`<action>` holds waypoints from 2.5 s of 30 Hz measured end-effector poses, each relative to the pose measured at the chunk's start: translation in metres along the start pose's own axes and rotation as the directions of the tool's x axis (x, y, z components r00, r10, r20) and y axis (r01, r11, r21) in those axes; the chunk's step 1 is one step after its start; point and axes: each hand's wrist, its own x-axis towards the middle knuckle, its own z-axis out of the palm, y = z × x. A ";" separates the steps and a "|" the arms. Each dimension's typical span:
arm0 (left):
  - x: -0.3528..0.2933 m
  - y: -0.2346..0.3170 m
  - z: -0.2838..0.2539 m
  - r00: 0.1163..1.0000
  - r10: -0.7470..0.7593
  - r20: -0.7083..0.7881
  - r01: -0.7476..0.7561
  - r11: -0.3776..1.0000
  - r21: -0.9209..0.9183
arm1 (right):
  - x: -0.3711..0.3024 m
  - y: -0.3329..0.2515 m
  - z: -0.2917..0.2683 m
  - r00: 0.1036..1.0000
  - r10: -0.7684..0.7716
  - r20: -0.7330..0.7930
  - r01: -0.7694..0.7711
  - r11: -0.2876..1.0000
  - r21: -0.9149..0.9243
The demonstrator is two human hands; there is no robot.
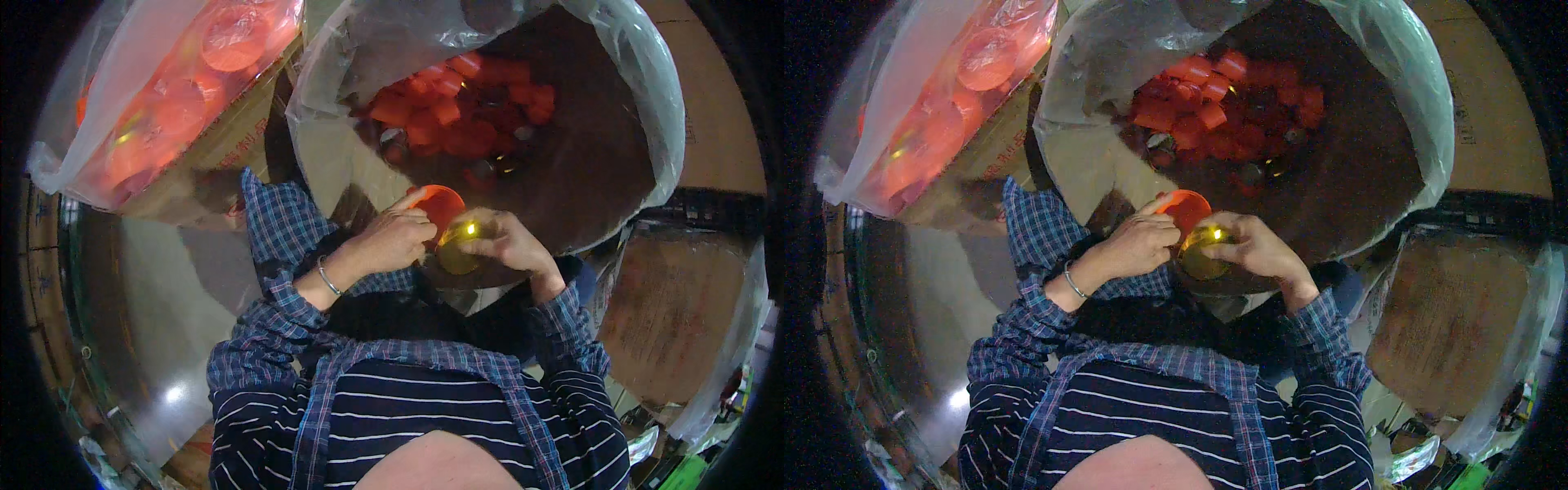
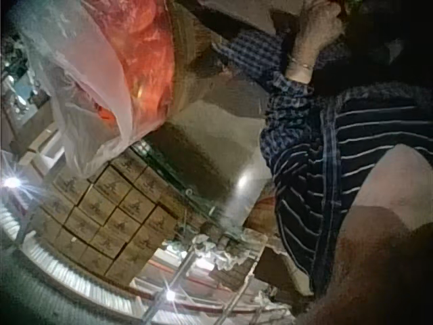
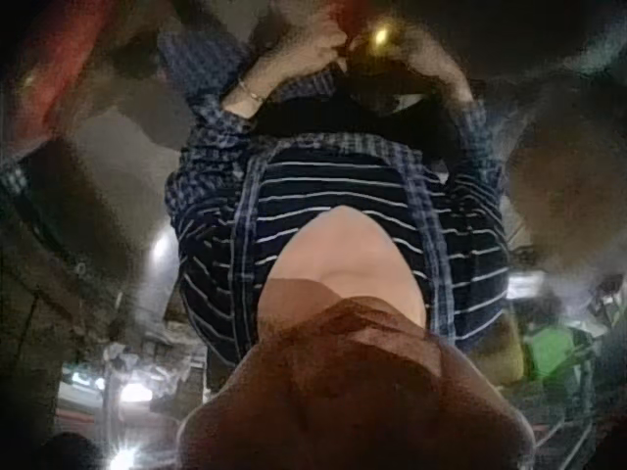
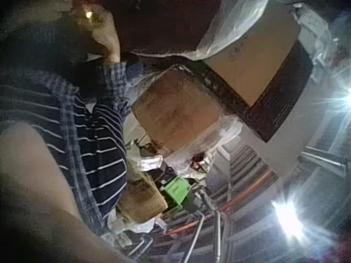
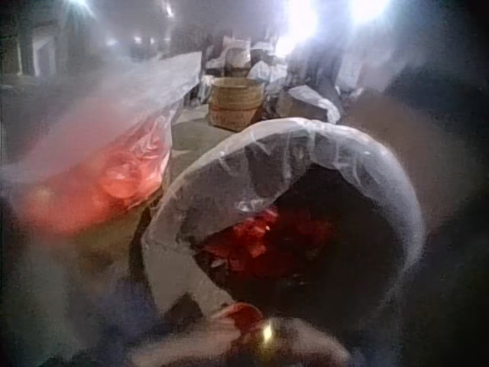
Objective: The person sits on the floor and repeatedly picks up orange plastic caps and gold metal lids from a bag. They press the metal lids into the orange caps and place the assembled units into a second bag. The person occasionally reaches into a third bag to retrieve more metal lids.
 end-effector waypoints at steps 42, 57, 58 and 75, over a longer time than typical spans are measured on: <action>-0.036 0.075 0.013 0.923 -0.379 0.067 0.022 -0.123 -0.992 | -0.003 0.013 0.085 0.896 0.196 -0.400 -0.004 0.902 0.432; -0.041 0.116 -0.006 0.813 -0.469 -0.346 0.229 0.803 -0.551 | -0.016 -0.028 0.093 0.782 -0.013 -0.623 0.091 0.992 0.093; -0.040 0.116 -0.007 0.828 -0.450 -0.334 0.204 0.797 -0.568 | -0.015 -0.024 0.091 0.781 -0.062 -0.621 0.135 0.988 0.071; -0.032 0.098 0.039 0.764 -0.463 -0.449 -0.170 0.527 -0.833 | -0.006 -0.017 0.112 0.752 0.408 -0.517 0.236 0.566 0.790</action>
